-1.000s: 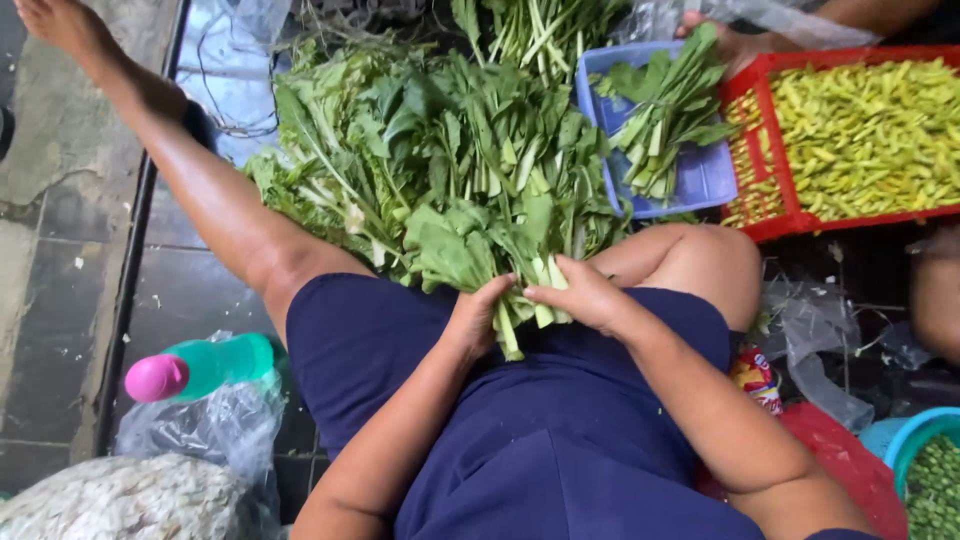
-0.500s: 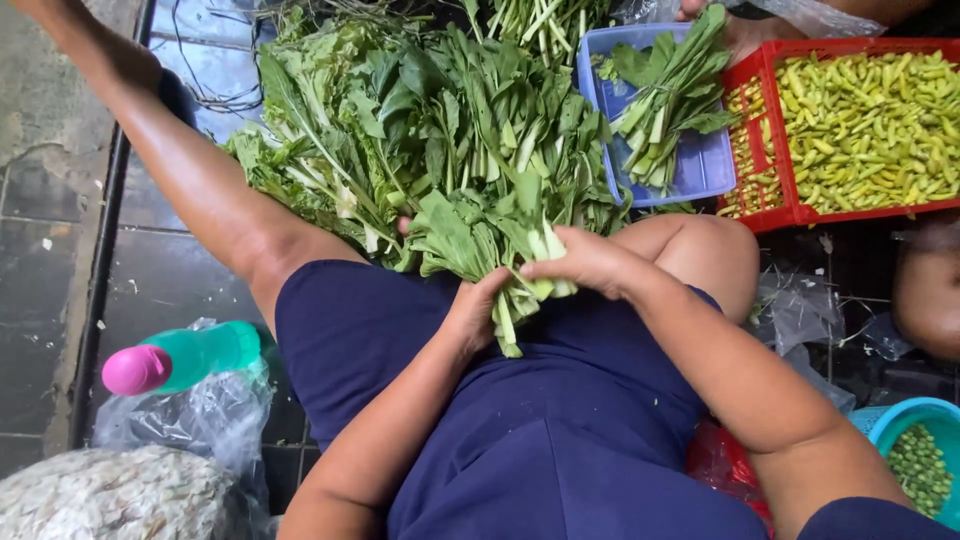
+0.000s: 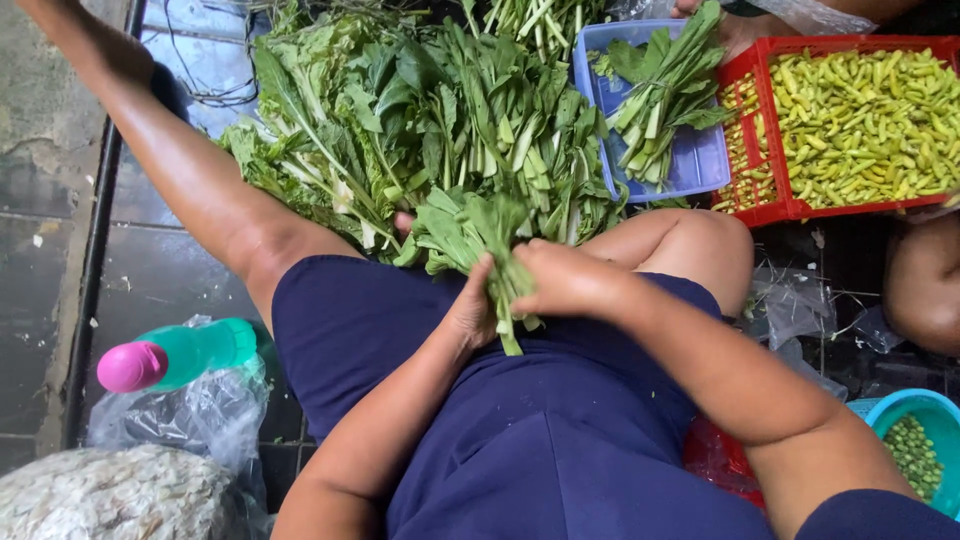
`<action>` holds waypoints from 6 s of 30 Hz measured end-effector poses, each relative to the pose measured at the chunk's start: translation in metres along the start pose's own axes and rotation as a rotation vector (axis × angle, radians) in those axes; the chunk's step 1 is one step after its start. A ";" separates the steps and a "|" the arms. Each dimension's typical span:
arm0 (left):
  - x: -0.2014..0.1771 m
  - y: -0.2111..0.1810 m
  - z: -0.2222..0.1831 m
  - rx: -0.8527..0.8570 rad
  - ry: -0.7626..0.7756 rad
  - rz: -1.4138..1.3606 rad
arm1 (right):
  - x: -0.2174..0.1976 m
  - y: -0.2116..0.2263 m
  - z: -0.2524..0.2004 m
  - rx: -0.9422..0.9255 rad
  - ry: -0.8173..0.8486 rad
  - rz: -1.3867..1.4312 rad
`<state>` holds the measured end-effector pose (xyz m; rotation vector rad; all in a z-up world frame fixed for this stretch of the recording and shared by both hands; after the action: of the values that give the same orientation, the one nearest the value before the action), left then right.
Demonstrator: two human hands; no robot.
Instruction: Sorting and bundling mustard greens by hand while sitting on the floor
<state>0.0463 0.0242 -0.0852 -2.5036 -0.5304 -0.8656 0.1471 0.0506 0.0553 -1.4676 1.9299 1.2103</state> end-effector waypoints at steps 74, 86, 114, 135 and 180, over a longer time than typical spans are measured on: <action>0.121 0.057 -0.021 -0.298 0.163 0.253 | 0.130 -0.419 -0.325 0.859 -1.214 1.185; 0.119 -0.020 -0.055 -0.057 0.272 0.042 | -0.097 -0.240 -0.269 0.161 -1.100 1.050; 0.163 0.134 -0.032 0.059 -0.007 1.410 | 0.053 -0.177 -0.239 0.384 -0.889 0.281; 0.082 0.081 0.018 0.122 -0.218 0.948 | 0.025 -0.137 -0.211 0.069 -0.745 -0.171; 0.203 0.073 -0.065 1.048 0.594 1.239 | -0.014 -0.134 -0.213 -0.003 -0.693 -0.143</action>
<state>0.1984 -0.0268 0.0721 -1.1005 0.6089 -0.5017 0.3105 -0.1271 0.1275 -0.9748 1.3308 1.4108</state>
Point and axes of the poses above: each hand's wrist, its own z-axis towards the middle knuckle, its own x-axis out of the palm, y = z × x, the point moved 6 cm from there along z, towards the middle knuckle, and after that the axes turned 11 degrees about -y, right-handed, at the moved point
